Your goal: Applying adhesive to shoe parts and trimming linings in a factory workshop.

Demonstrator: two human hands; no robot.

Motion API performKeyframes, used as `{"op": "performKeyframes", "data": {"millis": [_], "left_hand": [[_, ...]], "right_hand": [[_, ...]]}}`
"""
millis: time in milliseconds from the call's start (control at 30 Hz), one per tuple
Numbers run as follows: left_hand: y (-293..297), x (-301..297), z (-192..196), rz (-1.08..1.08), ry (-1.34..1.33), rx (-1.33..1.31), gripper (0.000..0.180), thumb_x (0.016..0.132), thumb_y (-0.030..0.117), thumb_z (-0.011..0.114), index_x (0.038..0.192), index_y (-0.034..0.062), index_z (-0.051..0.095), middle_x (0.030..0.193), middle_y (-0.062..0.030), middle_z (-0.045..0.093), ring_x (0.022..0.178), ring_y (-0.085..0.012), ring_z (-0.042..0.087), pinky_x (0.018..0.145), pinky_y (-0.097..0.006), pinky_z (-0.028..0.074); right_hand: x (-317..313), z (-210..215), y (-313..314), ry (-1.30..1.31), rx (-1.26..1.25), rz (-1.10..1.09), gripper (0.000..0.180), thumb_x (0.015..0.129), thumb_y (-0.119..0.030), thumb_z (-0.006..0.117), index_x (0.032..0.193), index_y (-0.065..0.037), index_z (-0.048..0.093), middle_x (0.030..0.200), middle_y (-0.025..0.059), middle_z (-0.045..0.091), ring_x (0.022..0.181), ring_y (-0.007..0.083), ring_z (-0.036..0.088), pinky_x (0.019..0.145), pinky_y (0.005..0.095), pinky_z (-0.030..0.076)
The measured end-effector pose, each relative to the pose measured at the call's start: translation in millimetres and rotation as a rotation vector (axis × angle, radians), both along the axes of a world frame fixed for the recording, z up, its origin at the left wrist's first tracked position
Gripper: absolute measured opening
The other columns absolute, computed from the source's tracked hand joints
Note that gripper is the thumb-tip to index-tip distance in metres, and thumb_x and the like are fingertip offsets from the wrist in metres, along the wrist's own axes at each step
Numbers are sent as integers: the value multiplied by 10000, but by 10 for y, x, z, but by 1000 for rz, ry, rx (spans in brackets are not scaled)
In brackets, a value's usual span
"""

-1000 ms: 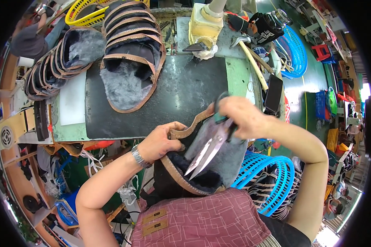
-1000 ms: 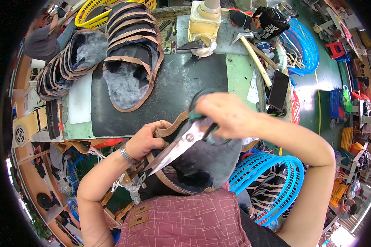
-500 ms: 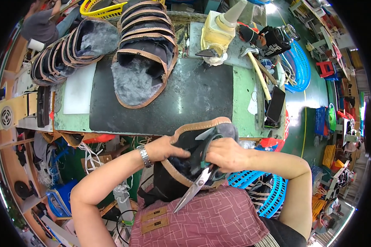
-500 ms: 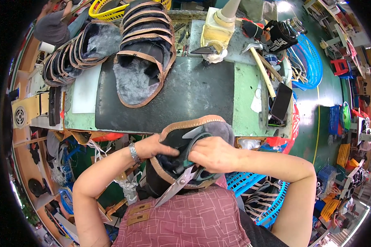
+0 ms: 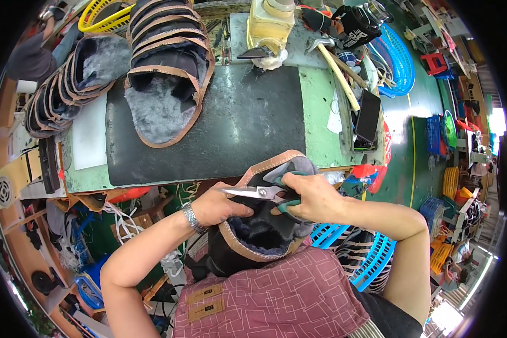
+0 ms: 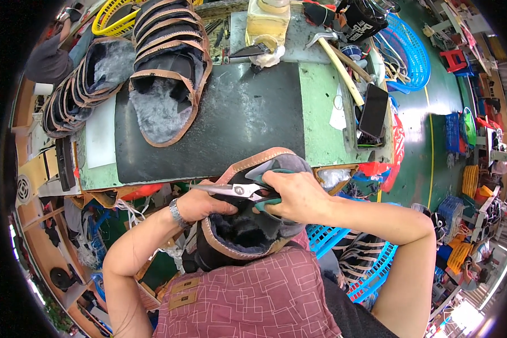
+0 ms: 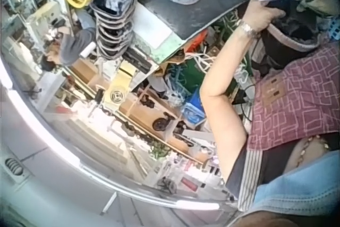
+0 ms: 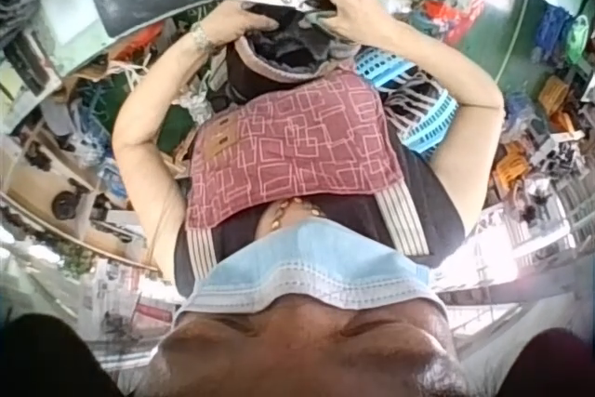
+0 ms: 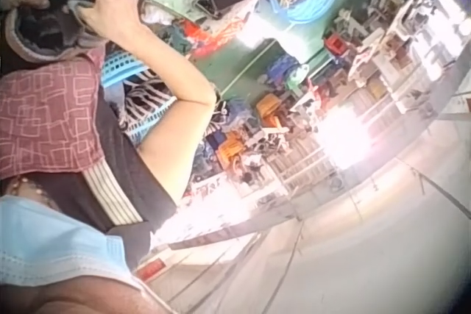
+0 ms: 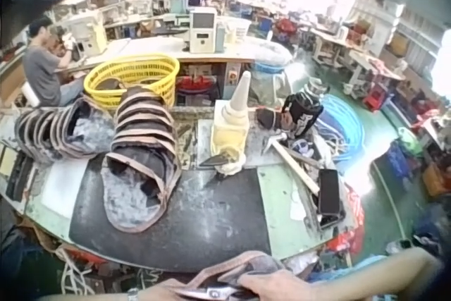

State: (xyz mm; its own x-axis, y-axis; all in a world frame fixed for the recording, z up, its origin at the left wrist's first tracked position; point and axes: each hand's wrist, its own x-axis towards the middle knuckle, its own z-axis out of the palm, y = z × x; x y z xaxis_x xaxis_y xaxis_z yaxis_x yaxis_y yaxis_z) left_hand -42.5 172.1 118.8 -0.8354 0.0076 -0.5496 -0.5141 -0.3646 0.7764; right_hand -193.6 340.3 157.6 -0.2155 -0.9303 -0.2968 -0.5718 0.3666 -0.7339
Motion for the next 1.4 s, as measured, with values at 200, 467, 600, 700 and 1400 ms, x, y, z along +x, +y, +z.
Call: {"op": "performKeyframes", "data": {"millis": [200, 467, 600, 700, 1400], "left_hand": [[-148, -30, -129, -377, -86, 97, 370, 712, 90, 702, 1054, 7, 586, 910, -9, 621, 814, -57, 528, 760, -218, 414], [-115, 157, -111, -11, -186, 369, 332, 749, 157, 688, 1015, -4, 572, 882, -24, 614, 782, -99, 577, 731, -229, 456], [1, 257, -184, 215, -148, 451, 427, 775, 176, 668, 1125, 2, 497, 919, -28, 600, 813, -108, 581, 722, -251, 482], [56, 324, -233, 343, -121, 531, 512, 804, 92, 596, 1258, 30, 368, 1138, -97, 530, 1003, -201, 551, 862, -351, 462], [183, 468, -130, 614, -35, 519, 469, 843, 216, 568, 1223, 6, 391, 1121, -89, 529, 998, -178, 543, 845, -307, 452]], "right_hand": [[-144, 154, 81, 360, -89, 295, 527, 598, -426, 710, 802, -3, 470, 734, 109, 476, 606, 292, 529, 534, 373, 444], [-260, 19, 332, 381, 141, 326, 559, 649, -462, 658, 899, 4, 475, 803, 135, 498, 783, 295, 536, 661, 391, 456], [-256, -62, 356, 378, 109, 369, 548, 641, -453, 662, 892, -3, 474, 799, 133, 499, 783, 292, 534, 680, 390, 450], [-247, -93, 344, 434, 77, 387, 530, 626, -442, 669, 875, -16, 476, 793, 130, 500, 773, 285, 530, 696, 383, 442], [-203, -311, 73, 75, 105, 515, 408, 674, -337, 621, 798, 15, 457, 703, 171, 538, 699, 348, 564, 626, 404, 449]]}}
